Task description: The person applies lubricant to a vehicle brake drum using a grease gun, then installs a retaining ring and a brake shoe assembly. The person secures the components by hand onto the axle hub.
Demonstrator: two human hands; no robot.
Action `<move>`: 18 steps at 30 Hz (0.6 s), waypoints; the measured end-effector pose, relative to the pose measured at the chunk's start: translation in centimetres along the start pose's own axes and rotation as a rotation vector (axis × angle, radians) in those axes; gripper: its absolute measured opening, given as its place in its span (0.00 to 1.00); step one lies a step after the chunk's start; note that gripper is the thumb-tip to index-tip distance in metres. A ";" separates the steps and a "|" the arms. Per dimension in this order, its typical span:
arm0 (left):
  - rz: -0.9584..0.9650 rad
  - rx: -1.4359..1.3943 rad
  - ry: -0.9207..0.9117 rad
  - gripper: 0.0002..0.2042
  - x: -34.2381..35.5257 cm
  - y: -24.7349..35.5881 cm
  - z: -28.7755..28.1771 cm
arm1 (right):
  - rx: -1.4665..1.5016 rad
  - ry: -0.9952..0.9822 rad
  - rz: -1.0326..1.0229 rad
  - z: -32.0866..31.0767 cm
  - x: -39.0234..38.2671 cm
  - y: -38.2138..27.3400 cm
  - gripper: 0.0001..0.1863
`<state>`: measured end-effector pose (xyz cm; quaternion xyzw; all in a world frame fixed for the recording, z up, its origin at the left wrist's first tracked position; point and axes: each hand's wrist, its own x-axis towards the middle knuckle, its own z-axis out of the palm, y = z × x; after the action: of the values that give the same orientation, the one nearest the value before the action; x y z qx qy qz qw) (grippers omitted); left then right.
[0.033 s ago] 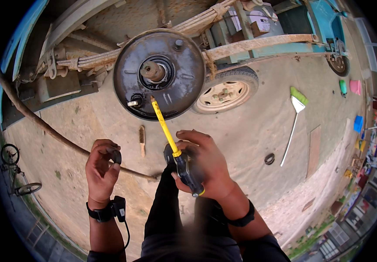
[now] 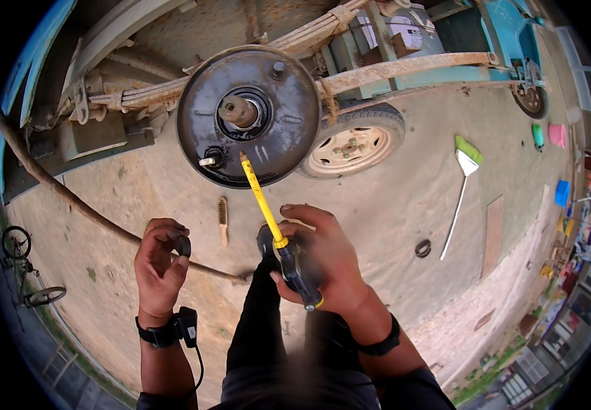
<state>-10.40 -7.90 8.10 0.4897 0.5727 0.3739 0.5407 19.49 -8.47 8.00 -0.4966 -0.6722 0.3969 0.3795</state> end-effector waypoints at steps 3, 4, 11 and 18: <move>-0.011 0.015 -0.006 0.19 -0.3 -0.3 0.1 | -0.068 0.022 -0.023 -0.9 -1.4 0.1 0.41; -0.013 0.019 -0.014 0.19 -0.3 -0.3 0.2 | -0.085 0.045 0.000 -1.2 -2.1 0.0 0.41; 0.018 -0.040 -0.167 0.21 -0.6 0.1 2.9 | -0.160 0.091 0.069 -2.8 -7.7 0.3 0.41; -0.063 -0.449 -0.313 0.18 -0.1 3.2 7.9 | 0.022 0.030 0.137 -3.1 -9.5 -3.0 0.35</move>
<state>-2.11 -7.99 10.09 0.3914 0.3998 0.3944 0.7290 23.28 -17.74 10.87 -0.5432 -0.6263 0.4220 0.3669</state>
